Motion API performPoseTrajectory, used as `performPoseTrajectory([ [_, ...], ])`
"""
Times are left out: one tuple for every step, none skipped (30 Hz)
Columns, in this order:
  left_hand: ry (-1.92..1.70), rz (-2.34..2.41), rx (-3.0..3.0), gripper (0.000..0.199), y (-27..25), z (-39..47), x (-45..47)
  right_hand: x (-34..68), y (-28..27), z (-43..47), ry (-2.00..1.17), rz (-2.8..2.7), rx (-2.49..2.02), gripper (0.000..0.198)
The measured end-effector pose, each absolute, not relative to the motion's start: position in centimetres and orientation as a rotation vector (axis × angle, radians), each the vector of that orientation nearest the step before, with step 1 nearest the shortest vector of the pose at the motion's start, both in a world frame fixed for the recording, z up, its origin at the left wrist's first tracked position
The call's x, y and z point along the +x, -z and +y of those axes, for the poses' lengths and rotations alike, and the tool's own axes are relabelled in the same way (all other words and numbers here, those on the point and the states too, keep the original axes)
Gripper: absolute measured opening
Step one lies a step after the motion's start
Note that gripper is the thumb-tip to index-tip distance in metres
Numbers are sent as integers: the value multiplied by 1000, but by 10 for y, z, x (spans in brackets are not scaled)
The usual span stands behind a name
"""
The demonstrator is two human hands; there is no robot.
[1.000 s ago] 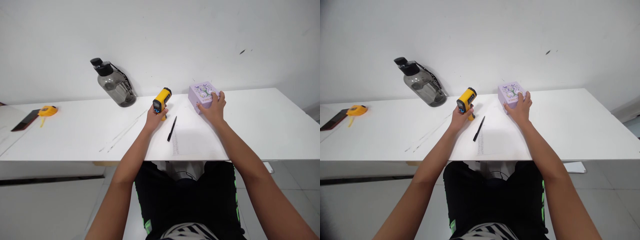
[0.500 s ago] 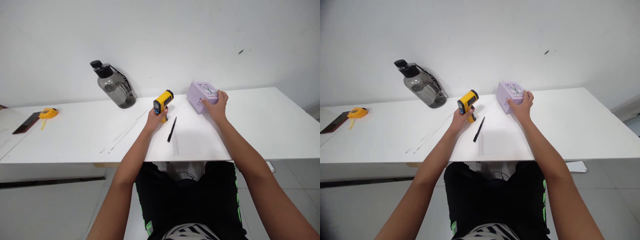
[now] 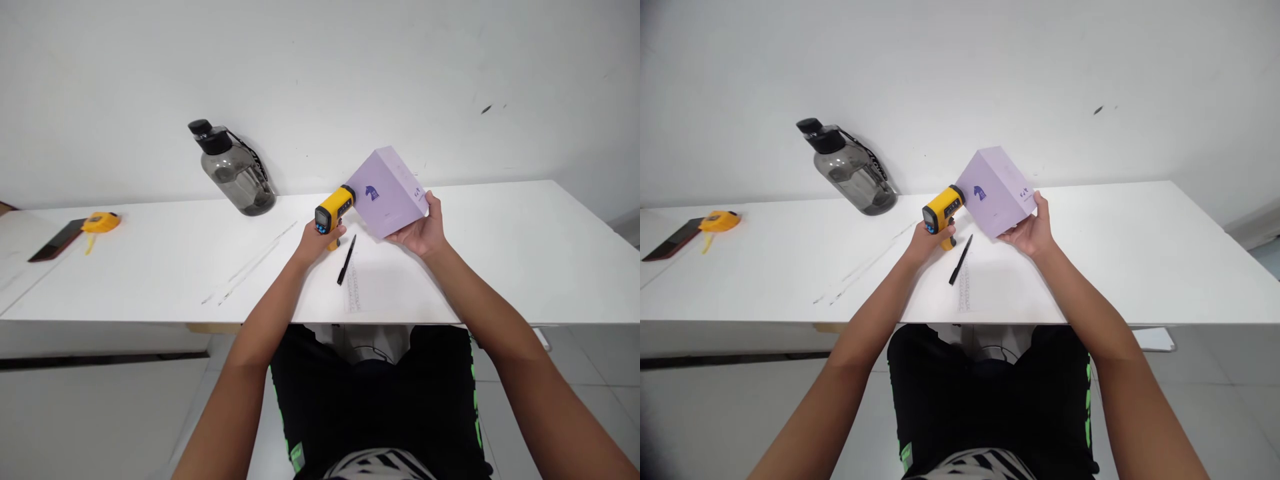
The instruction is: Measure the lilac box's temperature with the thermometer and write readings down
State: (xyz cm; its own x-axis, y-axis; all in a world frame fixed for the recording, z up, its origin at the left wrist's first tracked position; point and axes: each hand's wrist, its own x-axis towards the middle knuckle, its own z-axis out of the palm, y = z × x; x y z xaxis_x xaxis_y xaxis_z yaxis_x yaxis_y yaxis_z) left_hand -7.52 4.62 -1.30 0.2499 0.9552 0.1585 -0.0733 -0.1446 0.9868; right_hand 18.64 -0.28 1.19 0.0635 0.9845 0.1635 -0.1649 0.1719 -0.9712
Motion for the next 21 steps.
performPoseTrajectory([
  [-1152,906,1399,49,13,46,-75,184,-13,-4,-1191,-1090,-971,91],
  [-1156,907,1407,48,13,46,-76,182,-14,-6,-1274,-1043,-955,90],
  [-1156,907,1414,48,13,46,-76,180,-14,-7,-1344,-998,-940,88],
  [-1149,907,1419,46,13,46,-76,178,-15,-8,-1369,-971,-930,86],
  [-1135,907,1427,45,13,45,-76,177,-16,-9,-1372,-957,-924,84],
  [-1118,904,1435,44,13,45,-76,176,-17,-9,-1366,-953,-921,83],
  [-1104,900,1438,44,13,44,-76,175,-17,-10,-1353,-958,-923,83],
  [-1087,889,1438,44,13,44,-75,173,-17,-10,-1338,-969,-928,84],
  [-1071,871,1434,45,13,43,-75,172,-17,-10,-1322,-984,-938,85],
  [-1055,848,1426,46,13,43,-74,171,-17,-11,-1305,-998,-950,86],
  [-1043,823,1417,47,13,42,-73,169,-17,-11,-1286,-1006,-963,86],
  [-1038,798,1407,48,13,42,-73,168,-17,-11,-1266,-1011,-975,87],
  [-1037,776,1400,48,14,42,-72,166,-17,-12,-1243,-1015,-983,87],
  [-1040,759,1394,47,14,42,-72,165,-18,-12,-1222,-1023,-988,87],
  [-1047,752,1387,46,14,42,-72,164,-18,-13,-1202,-1035,-989,86],
  [-1050,753,1382,46,14,42,-72,163,-18,-14,-1187,-1048,-988,85],
  [-1049,761,1380,45,14,42,-72,162,-19,-14,-1178,-1058,-987,85],
  [-1046,772,1381,45,14,41,-72,161,-19,-14,-1173,-1062,-984,84],
  [-1043,785,1383,45,13,41,-72,160,-19,-15,-1172,-1056,-981,84],
  [-1040,798,1387,45,13,41,-72,160,-20,-15,-1175,-1046,-978,84],
  [-1036,809,1392,45,12,40,-72,160,-20,-15,-1179,-1035,-976,84],
])
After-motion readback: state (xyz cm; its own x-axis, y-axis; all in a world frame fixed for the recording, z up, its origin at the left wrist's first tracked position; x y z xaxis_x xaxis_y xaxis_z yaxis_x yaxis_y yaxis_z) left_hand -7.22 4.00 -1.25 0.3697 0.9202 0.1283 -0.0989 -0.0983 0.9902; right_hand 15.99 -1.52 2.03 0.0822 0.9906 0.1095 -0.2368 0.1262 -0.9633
